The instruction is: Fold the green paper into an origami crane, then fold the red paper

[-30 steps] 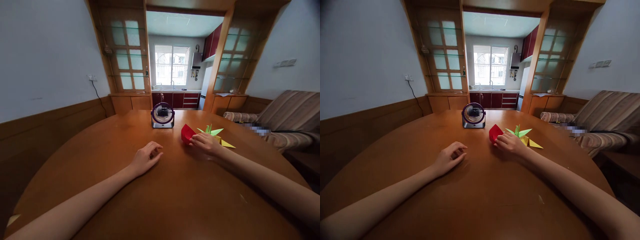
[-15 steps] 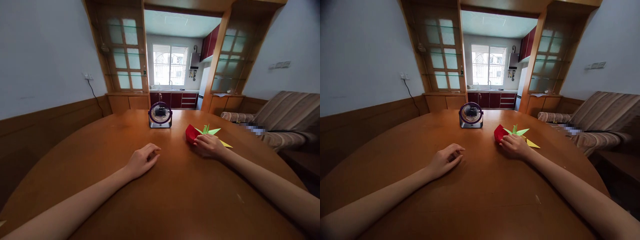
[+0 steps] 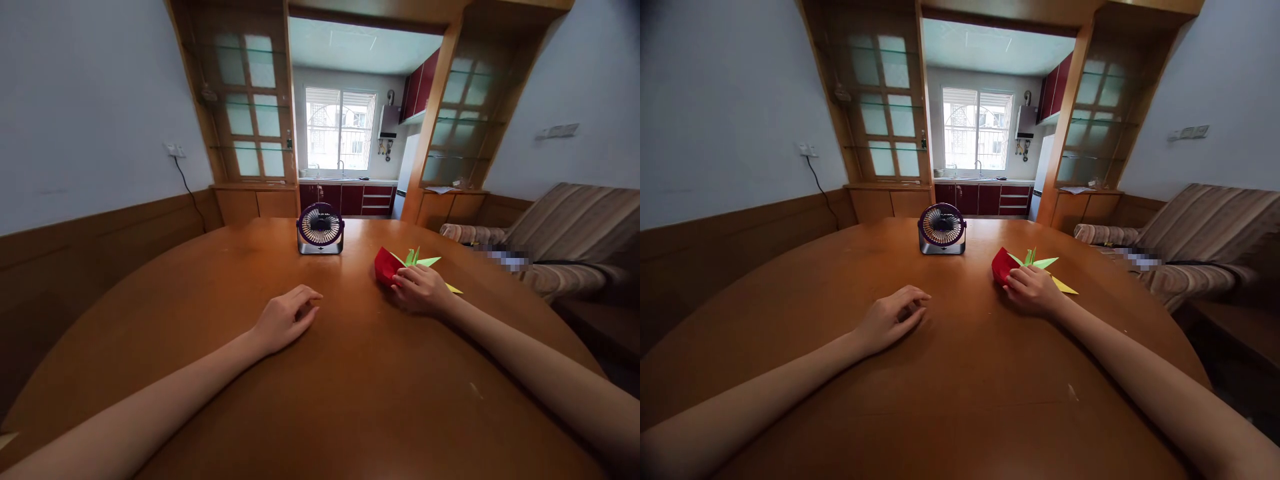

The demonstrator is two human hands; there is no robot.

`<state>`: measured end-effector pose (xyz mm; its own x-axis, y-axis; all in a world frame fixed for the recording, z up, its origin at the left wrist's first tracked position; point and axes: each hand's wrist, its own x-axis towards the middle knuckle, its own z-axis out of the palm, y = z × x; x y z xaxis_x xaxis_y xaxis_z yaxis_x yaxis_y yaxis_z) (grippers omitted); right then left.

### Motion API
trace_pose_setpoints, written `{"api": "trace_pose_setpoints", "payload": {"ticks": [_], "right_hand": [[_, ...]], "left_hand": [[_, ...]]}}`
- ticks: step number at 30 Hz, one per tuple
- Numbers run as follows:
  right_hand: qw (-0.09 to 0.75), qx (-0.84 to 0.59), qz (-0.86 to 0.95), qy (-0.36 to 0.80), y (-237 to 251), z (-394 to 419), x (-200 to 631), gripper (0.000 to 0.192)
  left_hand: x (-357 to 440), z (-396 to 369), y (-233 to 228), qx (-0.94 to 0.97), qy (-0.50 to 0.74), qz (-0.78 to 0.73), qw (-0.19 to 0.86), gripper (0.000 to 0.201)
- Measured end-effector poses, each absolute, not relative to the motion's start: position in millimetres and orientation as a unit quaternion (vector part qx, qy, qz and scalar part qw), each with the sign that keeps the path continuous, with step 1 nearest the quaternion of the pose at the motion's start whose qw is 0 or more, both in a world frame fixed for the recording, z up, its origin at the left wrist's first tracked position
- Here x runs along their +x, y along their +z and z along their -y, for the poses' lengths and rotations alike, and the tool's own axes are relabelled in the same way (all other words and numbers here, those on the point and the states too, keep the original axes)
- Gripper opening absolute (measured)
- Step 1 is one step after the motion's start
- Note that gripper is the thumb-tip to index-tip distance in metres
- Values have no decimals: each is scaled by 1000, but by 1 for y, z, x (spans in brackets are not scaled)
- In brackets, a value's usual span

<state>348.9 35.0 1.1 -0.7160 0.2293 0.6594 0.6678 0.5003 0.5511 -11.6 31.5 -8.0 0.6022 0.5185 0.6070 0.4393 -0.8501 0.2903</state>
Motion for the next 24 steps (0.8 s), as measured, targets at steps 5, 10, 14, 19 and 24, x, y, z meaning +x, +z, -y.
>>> {"api": "trace_pose_setpoints", "payload": {"ticks": [5,10,14,19,24], "right_hand": [[276,-282,825,-404,1,-34,350,11],[315,-266,809,-419,14,-33,346,13],[379,-243,788,-419,36,-20,321,16],[382,-215,855,-278,41,5,261,19],[256,-279,920,-101,13,12,222,28]], "left_hand": [[-11,-30,-8,890,357,-276,68,20],[-10,-31,-8,865,394,-304,68,18],[-13,-34,5,847,429,-313,19,16],[-16,-24,32,852,443,-271,-65,18],[-8,-10,20,898,299,-313,-77,29]]}}
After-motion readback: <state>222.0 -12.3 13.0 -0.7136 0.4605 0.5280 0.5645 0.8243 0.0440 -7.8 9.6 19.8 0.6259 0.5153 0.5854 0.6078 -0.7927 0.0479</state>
